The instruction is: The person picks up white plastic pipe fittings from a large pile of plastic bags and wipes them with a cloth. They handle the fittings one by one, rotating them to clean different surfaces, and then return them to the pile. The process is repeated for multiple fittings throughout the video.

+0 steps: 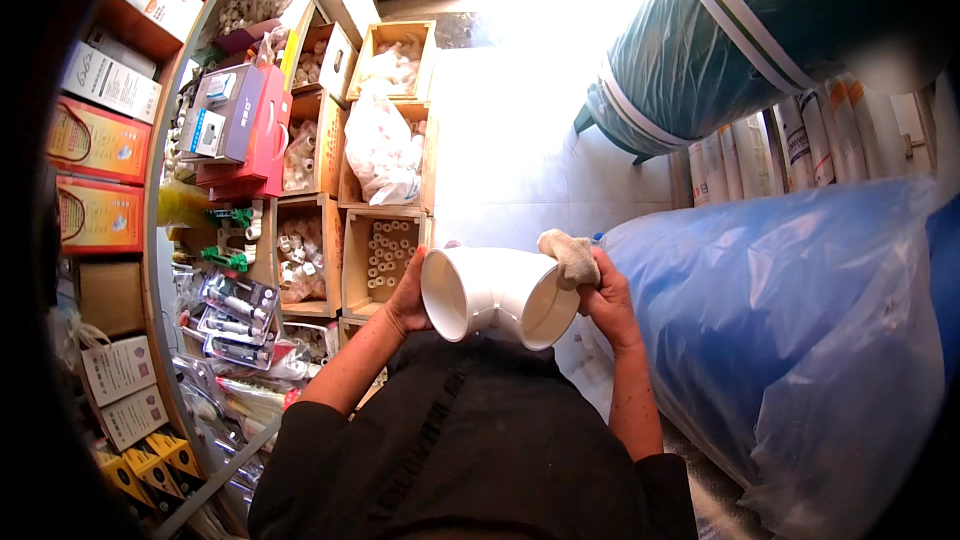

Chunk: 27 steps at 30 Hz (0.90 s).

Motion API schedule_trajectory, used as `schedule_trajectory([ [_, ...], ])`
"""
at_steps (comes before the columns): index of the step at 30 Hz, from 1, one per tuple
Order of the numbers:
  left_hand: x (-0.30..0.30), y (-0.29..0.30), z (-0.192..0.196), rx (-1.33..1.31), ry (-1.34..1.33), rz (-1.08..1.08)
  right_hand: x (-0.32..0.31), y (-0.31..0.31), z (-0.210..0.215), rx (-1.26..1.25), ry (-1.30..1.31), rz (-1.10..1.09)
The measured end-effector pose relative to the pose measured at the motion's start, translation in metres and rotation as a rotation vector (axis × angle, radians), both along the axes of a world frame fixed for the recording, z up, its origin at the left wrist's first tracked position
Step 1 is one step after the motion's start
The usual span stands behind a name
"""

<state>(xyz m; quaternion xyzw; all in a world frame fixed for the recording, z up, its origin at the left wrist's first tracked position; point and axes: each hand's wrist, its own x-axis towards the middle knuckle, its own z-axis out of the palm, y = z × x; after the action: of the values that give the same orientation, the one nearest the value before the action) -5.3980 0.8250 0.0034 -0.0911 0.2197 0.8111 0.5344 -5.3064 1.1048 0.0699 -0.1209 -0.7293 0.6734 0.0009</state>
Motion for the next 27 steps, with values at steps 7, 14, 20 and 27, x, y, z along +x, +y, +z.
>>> schedule_trajectory([
  [7, -0.066, -0.011, 0.000, -0.057, 0.026, 0.033, -0.068, -0.009, -0.021, -0.206, -0.165, -0.234],
  [14, -0.125, -0.026, -0.018, -0.024, 0.035, 0.050, -0.114, -0.034, -0.041, -0.555, -0.302, -0.361],
  [20, -0.174, -0.018, 0.043, 0.088, 0.330, 0.037, -0.150, -0.046, -0.044, -0.717, -0.319, -0.408],
  [27, -0.208, 0.001, 0.025, 0.118, 0.283, -0.054, -0.201, -0.003, -0.037, -0.652, -0.264, -0.311],
])
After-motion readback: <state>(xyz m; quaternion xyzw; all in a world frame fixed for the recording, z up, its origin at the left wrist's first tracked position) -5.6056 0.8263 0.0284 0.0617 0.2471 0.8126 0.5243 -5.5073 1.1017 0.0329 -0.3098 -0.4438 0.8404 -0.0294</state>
